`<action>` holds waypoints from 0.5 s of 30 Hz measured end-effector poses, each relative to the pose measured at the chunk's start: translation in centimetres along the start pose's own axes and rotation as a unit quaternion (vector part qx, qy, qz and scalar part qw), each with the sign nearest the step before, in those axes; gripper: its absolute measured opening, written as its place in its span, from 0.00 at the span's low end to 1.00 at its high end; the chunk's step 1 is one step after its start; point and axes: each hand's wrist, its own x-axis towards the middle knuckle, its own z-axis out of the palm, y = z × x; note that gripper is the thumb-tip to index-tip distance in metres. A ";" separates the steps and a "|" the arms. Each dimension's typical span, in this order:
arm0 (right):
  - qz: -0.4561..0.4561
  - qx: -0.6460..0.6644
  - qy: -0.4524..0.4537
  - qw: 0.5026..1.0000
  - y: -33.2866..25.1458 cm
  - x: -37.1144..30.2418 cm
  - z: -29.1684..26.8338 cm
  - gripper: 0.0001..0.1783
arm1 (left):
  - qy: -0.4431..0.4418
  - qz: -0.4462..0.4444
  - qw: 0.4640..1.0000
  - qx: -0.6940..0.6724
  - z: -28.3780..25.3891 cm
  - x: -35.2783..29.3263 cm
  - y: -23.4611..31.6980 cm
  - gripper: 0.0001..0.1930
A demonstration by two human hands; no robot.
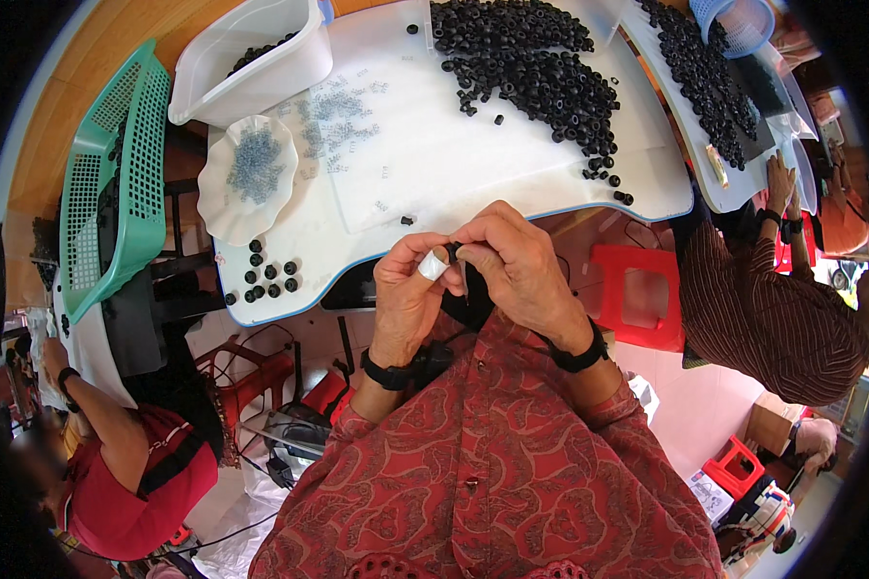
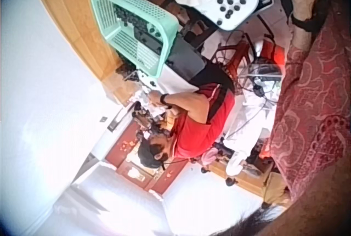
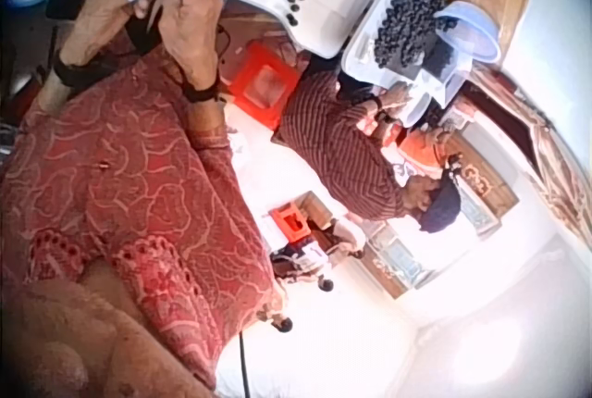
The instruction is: Sort small black manufacturing parts or components on a workbench table.
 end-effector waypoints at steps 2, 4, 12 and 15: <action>0.000 -0.001 0.003 1.000 0.1 -0.1 0.1 0.08 | 0.005 -0.009 1.000 -0.002 0.0 0.0 0.0 0.08; -0.001 -0.001 0.007 1.000 0.2 -0.1 0.4 0.08 | 0.010 -0.019 1.000 -0.005 -0.1 0.0 0.0 0.08; -0.025 -0.055 0.039 0.997 0.5 -1.1 1.4 0.12 | 0.050 -0.042 0.997 -0.040 0.1 -0.2 -0.2 0.07; -0.044 -0.075 0.042 0.995 0.0 -1.3 1.6 0.13 | 0.078 -0.030 0.996 -0.033 0.6 -0.3 -0.3 0.06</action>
